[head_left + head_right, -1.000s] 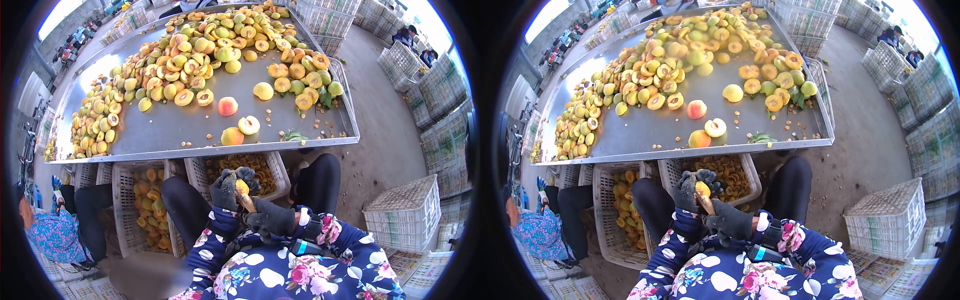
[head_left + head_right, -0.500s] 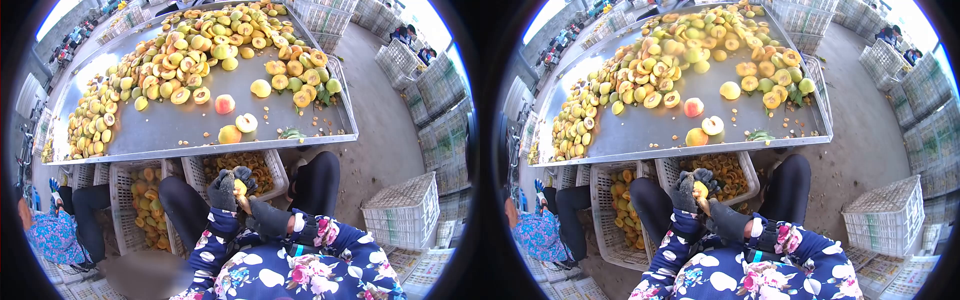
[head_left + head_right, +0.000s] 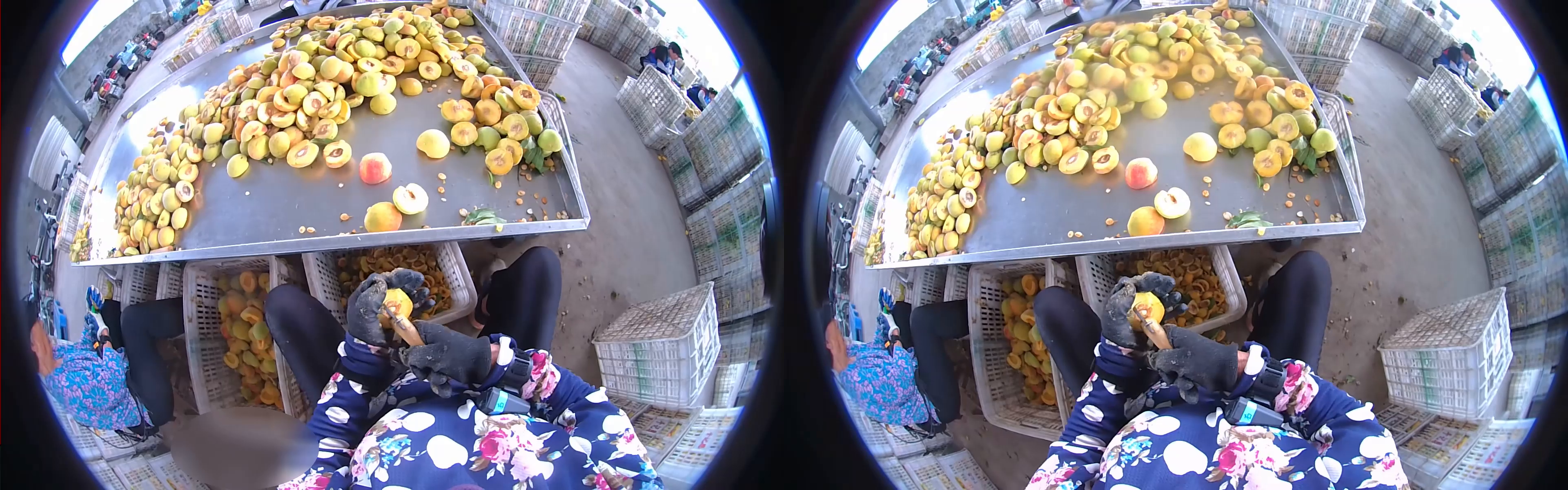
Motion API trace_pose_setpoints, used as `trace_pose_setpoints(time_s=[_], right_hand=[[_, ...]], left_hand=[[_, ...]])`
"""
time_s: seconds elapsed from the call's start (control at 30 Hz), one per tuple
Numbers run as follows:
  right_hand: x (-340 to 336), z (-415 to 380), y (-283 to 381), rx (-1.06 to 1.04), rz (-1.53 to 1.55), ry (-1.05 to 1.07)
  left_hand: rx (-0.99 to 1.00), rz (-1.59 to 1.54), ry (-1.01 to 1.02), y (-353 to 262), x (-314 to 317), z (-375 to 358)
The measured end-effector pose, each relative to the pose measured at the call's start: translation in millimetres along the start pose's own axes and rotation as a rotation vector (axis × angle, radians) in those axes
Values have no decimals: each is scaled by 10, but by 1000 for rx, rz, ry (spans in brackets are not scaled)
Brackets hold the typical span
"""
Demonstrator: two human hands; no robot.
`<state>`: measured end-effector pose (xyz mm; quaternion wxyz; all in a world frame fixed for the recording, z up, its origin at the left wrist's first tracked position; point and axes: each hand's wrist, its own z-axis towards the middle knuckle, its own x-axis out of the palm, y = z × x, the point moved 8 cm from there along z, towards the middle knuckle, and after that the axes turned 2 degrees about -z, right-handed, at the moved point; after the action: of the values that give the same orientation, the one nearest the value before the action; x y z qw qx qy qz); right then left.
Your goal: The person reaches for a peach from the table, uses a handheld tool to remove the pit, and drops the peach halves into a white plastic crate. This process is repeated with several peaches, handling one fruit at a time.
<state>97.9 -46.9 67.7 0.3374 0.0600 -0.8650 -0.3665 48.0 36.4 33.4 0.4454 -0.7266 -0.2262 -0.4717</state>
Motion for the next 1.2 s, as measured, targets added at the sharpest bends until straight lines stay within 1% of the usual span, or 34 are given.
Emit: trace_pose_setpoints(time_s=[0.07,0.17,0.27,0.37,0.43,0.47,0.5,0.57,0.6,0.63,0.67,0.77,0.83,0.87,0.93,1.03,1.07,1.13,1.2], right_hand=[[-11,-14,-21,28,26,1],[21,-14,32,-7,-1,-12],[31,-18,21,17,-20,2],[-10,7,23,20,-149,-77],[-87,84,-17,-4,-336,-120],[-127,122,-25,-18,-430,-143],[-151,135,-28,-6,-499,-164],[-192,161,-29,21,-637,-203],[-228,204,-35,-14,-708,-225],[-281,268,-69,-50,-780,-246],[-284,294,-51,-86,-851,-268],[-281,313,-72,40,-871,-252],[-232,269,-19,67,-821,-233],[-216,257,-14,81,-796,-224],[-221,234,-50,82,-604,-196],[-227,217,-93,63,-406,-157],[-228,213,-97,53,-356,-147],[-146,157,-8,43,-339,-112],[-104,145,14,27,-293,-78]], left_hand=[[-56,-42,18,18,38,-15],[-74,54,13,6,-2,-21],[-19,54,0,-13,7,-48],[-58,-54,16,58,-119,-6],[-38,-38,-113,146,-426,72],[-28,-29,-174,152,-487,83],[3,56,-211,133,-525,54],[29,16,-288,128,-551,55],[43,-4,-328,117,-559,46],[44,31,-308,114,-616,74],[45,29,-330,105,-633,72],[50,32,-393,81,-662,88],[60,41,-434,82,-695,87],[44,11,-392,103,-688,92],[16,-51,-311,131,-690,76],[-64,-20,-224,127,-517,62],[-103,-63,-216,146,-489,60],[-179,-147,-200,178,-453,50],[-172,-186,-123,186,-420,47]])
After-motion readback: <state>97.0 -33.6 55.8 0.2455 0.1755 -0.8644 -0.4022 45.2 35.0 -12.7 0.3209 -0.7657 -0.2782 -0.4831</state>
